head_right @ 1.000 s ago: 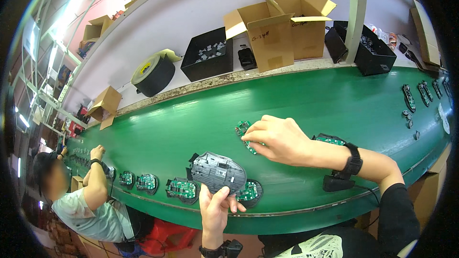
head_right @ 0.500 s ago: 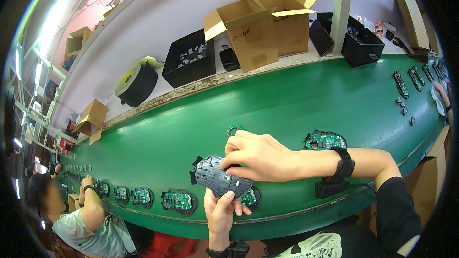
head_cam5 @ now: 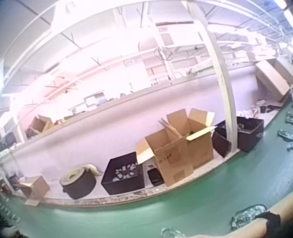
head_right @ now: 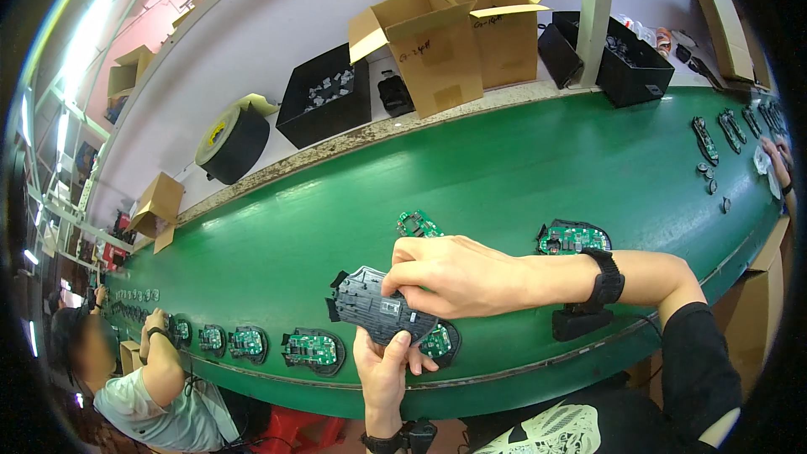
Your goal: The person assembles small electronic devices on a green workbench. They place circular components onto green circuit boards housed in black plastic shells, then flip the units over to inspect them before moving them aside. The process is repeated for several units.
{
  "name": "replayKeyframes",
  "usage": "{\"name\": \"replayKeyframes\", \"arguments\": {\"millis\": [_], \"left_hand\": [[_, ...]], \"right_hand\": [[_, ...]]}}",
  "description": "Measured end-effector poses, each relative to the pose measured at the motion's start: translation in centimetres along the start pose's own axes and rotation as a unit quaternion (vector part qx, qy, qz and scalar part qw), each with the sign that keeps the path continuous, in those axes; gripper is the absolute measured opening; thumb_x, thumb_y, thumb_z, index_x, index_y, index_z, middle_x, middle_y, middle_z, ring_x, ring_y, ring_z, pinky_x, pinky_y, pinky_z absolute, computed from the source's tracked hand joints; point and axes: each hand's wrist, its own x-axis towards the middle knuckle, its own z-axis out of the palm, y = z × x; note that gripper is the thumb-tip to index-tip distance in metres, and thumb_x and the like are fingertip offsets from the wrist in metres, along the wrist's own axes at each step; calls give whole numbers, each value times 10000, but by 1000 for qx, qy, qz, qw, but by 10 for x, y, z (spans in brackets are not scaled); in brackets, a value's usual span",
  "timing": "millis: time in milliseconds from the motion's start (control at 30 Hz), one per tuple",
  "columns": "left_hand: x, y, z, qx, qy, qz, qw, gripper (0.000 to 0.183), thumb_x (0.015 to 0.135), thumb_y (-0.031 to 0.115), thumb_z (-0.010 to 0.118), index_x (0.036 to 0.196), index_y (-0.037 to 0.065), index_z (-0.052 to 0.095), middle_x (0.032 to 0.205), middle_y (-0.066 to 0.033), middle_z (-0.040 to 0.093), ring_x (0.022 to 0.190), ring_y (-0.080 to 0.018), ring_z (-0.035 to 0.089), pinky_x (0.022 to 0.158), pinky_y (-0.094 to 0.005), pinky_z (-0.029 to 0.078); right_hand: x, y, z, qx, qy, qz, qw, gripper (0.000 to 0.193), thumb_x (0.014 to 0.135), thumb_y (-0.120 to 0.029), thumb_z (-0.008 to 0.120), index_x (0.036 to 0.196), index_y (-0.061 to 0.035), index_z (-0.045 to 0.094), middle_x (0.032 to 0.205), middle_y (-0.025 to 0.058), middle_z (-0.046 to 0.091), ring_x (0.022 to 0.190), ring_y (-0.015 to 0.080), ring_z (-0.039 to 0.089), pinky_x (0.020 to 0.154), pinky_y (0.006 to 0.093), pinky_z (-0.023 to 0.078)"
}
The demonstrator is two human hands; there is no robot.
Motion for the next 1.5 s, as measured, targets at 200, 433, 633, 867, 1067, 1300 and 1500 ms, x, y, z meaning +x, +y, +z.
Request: {"name": "replayKeyframes", "arguments": {"millis": [200, 433, 633, 867, 1067, 1300, 1500], "left_hand": [[0, 2, 1, 72, 29, -17, 997, 283, 921, -50, 580, 1139, -70, 400, 920, -151, 633, 557, -136, 604, 582, -351, 624], [-2, 2, -2, 23, 12, -19, 999, 273, 915, -43, 582, 1130, -68, 415, 904, -148, 629, 547, -131, 589, 564, -352, 621], [-1, 5, -4, -35, 2, -23, 999, 276, 920, -15, 575, 1150, -56, 429, 895, -153, 626, 529, -131, 562, 548, -361, 620], [-5, 12, -12, -119, 117, 58, 984, 295, 892, -17, 550, 1157, -30, 419, 902, -145, 631, 462, -129, 506, 449, -381, 591], [-37, 27, -65, -58, 235, 140, 960, 335, 879, 4, 551, 1186, -29, 422, 872, -144, 610, 439, -122, 486, 415, -366, 578], [-50, 13, -88, -51, 258, 130, 956, 399, 877, -11, 552, 1245, -26, 398, 897, -147, 609, 454, -129, 502, 404, -362, 576], [-65, 12, -103, 19, 257, 113, 960, 318, 916, -74, 520, 1207, -51, 393, 938, -156, 625, 534, -156, 560, 560, -406, 622]], "right_hand": [[-3, 4, 5, 9, -53, 2, 999, 365, 872, -233, 727, 1182, -53, 656, 938, 99, 596, 736, 259, 636, 609, 370, 521], [5, 4, -5, 27, -87, -28, 995, 254, 891, -186, 704, 1097, -37, 692, 891, 99, 610, 721, 250, 645, 609, 365, 529], [7, -5, 4, 0, -57, -9, 998, 205, 915, -205, 662, 922, -2, 636, 879, 136, 602, 749, 307, 636, 612, 380, 527], [-4, 30, -40, 231, 60, 357, 903, 253, 964, -216, 638, 1006, 34, 633, 879, 82, 651, 754, 140, 702, 452, 254, 567], [-30, 66, -18, 278, 47, 534, 797, 355, 982, -251, 610, 1078, 89, 579, 958, 105, 595, 774, 175, 708, 475, 285, 597], [2, 64, 18, 202, 83, 491, 843, 259, 1003, -219, 557, 1010, 41, 555, 877, 86, 589, 658, 139, 639, 472, 287, 595], [152, 74, 124, 116, -105, 314, 936, 287, 999, -256, 557, 958, 25, 600, 736, 80, 608, 509, 144, 610, 443, 292, 520]]}}
